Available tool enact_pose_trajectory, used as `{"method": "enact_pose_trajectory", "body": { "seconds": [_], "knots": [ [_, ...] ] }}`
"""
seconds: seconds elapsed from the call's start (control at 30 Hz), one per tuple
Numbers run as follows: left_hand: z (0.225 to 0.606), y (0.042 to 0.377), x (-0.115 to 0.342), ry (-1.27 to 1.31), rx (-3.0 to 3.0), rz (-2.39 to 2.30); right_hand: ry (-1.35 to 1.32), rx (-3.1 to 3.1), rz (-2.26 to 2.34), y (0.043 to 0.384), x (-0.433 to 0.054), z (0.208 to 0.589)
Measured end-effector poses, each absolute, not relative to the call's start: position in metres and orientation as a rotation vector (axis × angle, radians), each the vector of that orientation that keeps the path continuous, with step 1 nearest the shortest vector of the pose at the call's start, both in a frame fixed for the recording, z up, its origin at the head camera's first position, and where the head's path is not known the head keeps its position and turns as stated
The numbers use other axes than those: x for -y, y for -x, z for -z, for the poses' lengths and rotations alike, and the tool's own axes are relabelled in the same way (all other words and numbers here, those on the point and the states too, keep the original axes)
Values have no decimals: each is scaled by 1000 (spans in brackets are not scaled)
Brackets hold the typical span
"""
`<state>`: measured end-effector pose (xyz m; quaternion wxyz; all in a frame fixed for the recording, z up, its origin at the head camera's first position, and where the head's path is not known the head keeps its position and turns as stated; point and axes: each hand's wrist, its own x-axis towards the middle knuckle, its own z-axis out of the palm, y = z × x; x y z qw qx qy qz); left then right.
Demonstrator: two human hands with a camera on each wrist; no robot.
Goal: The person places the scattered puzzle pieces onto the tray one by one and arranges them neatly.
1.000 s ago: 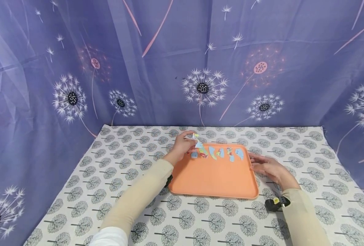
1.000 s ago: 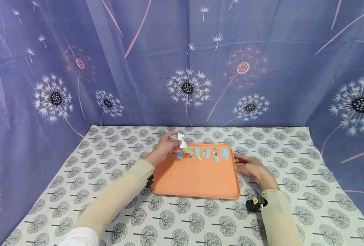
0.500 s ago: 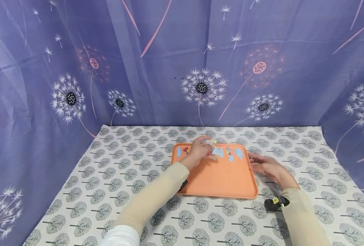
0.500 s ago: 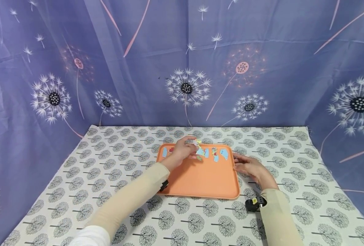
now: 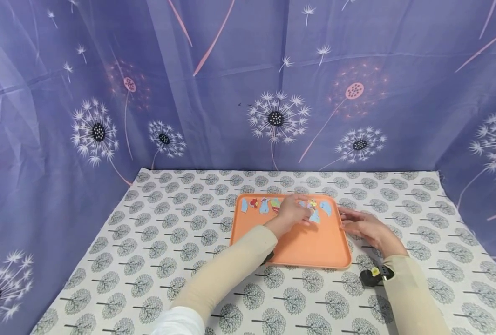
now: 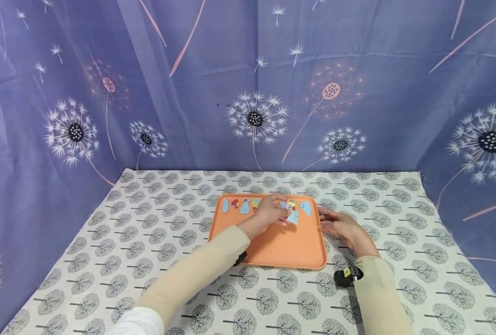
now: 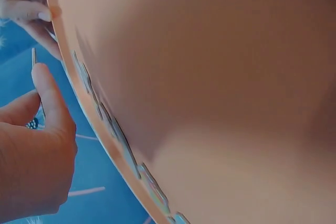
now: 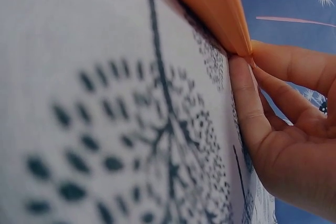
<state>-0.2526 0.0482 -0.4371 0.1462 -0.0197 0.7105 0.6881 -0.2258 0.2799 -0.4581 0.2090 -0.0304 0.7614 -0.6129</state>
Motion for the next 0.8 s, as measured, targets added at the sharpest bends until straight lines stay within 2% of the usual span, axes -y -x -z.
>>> {"method": "enact_pose_trajectory", "body": {
  "seconds": [0.8],
  "knots": [
    [441,248,-91,157,-2165,-1671,103,-2131,1690,227,-282,462]
  ]
}}
